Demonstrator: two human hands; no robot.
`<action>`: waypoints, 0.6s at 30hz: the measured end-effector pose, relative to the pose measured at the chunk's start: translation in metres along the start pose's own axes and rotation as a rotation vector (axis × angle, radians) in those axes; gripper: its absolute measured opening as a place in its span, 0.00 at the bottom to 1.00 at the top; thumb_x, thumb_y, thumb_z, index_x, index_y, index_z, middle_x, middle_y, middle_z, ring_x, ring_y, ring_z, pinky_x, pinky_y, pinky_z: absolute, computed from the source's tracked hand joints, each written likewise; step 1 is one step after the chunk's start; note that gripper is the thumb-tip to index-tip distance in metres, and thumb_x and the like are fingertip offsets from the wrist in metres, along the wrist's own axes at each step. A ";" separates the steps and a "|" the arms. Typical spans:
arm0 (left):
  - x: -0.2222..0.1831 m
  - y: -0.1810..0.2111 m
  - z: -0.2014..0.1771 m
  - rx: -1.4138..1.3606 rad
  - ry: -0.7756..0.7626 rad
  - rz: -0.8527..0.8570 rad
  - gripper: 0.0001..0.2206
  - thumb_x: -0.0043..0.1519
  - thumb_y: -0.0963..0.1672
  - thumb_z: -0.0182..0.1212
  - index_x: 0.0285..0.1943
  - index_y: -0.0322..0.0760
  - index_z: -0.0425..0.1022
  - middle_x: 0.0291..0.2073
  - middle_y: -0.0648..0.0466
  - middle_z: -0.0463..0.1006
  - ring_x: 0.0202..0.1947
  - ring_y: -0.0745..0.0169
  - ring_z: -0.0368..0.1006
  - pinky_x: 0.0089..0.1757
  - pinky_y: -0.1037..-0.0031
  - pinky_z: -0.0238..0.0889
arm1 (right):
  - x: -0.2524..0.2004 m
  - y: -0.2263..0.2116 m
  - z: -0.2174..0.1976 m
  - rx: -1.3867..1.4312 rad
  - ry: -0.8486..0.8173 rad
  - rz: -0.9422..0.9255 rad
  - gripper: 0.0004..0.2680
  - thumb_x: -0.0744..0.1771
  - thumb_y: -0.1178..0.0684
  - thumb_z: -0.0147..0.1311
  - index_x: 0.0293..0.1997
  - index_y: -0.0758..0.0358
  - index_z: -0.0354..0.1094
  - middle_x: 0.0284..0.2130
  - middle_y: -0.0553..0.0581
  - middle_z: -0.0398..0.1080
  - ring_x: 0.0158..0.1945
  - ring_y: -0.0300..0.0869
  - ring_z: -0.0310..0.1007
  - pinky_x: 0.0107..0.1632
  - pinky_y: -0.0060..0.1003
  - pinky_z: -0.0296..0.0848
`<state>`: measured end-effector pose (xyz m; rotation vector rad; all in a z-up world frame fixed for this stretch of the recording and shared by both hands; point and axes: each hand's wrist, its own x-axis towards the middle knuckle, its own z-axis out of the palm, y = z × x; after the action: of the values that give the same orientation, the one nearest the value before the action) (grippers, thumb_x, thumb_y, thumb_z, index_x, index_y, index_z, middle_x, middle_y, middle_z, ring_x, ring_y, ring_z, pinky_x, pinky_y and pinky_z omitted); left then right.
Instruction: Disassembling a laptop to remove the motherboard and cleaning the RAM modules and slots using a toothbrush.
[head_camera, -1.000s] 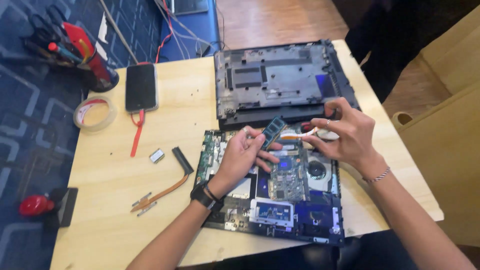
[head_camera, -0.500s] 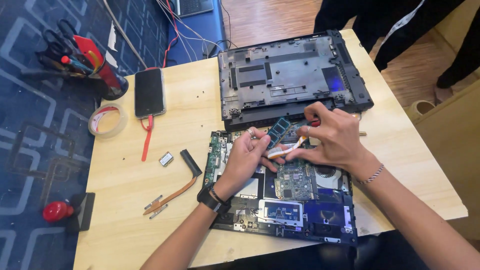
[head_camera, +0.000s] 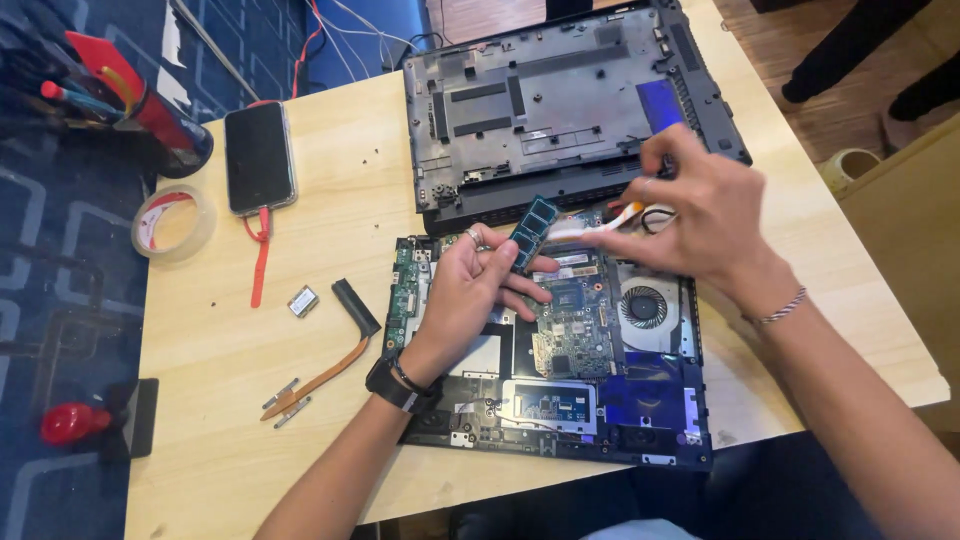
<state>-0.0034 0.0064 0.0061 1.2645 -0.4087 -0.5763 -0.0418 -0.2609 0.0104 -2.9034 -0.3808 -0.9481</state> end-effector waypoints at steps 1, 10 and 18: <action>-0.002 0.004 0.001 0.012 -0.001 0.009 0.08 0.71 0.41 0.44 0.50 0.25 0.59 0.40 0.28 0.81 0.29 0.46 0.83 0.25 0.73 0.79 | -0.002 0.011 0.000 0.027 0.077 0.027 0.17 0.63 0.28 0.67 0.30 0.50 0.76 0.42 0.48 0.63 0.28 0.45 0.72 0.36 0.36 0.71; -0.004 0.007 0.001 -0.026 0.006 -0.052 0.06 0.71 0.41 0.47 0.42 0.34 0.60 0.42 0.30 0.83 0.29 0.50 0.83 0.25 0.74 0.77 | 0.002 0.015 0.004 0.102 0.161 -0.020 0.23 0.62 0.24 0.62 0.29 0.59 0.78 0.35 0.52 0.70 0.26 0.33 0.56 0.27 0.27 0.53; -0.004 0.006 0.004 0.047 0.031 -0.058 0.06 0.71 0.40 0.48 0.43 0.31 0.61 0.33 0.32 0.82 0.27 0.51 0.83 0.23 0.75 0.77 | 0.002 -0.010 0.007 0.175 0.128 -0.091 0.25 0.61 0.21 0.59 0.29 0.57 0.78 0.34 0.52 0.69 0.26 0.34 0.57 0.25 0.28 0.53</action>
<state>-0.0078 0.0073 0.0130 1.3320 -0.3628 -0.5982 -0.0382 -0.2494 0.0057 -2.6724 -0.5606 -1.0494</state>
